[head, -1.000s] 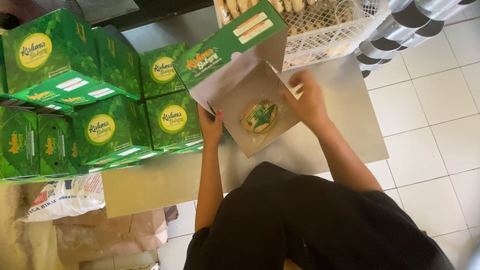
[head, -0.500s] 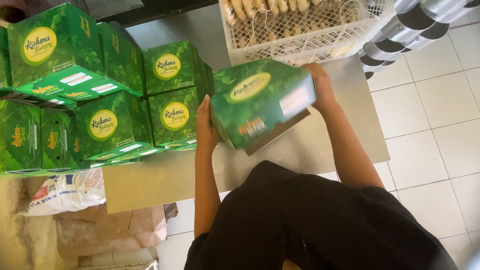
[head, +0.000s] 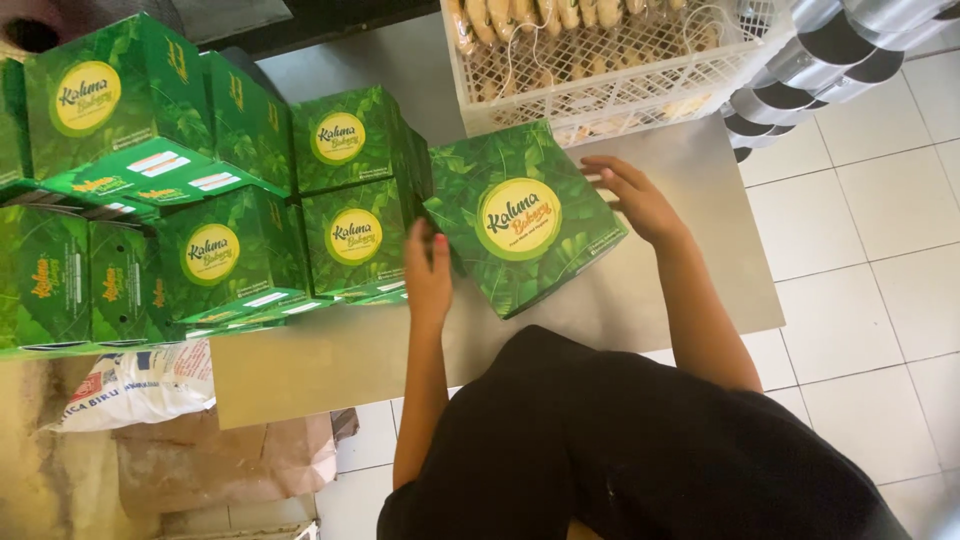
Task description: Packing individual loaves of bread into green cardboard product boxes.
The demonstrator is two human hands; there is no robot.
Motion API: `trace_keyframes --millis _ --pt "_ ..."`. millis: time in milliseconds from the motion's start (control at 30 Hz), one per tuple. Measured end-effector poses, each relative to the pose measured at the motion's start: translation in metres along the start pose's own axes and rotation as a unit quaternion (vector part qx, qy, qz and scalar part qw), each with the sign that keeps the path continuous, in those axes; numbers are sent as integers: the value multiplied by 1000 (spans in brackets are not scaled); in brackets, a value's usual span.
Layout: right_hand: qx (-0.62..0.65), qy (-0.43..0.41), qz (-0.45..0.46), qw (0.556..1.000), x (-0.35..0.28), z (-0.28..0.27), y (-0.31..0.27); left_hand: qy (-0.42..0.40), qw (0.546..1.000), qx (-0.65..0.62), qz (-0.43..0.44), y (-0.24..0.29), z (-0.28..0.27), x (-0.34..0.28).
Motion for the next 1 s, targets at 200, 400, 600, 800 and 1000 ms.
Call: trace_keyframes --millis 200,400,600,800,1000 --pt "-35 -69 -4 997 -17 25 -13 -39 996 51 58 22 22 -18" --pt "1 -63 85 994 -19 25 26 -62 990 51 -119 2 25 -24" --pt "192 -38 38 980 -21 -3 76 -111 990 55 63 -22 25 -21" --pt "363 107 -66 923 -45 -131 153 -127 991 30 -24 -7 33 -24" --pt "243 205 101 943 -72 -251 314 -127 991 40 16 -14 33 -23"
Point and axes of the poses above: each hand's wrist, its own x-axis towards the middle knuckle, its own z-axis out of the palm, y = z × x, the point moved 9 cm from there along x, towards the middle knuckle, and after that the axes turned 13 degrees about -x, right-handed, at the moved point
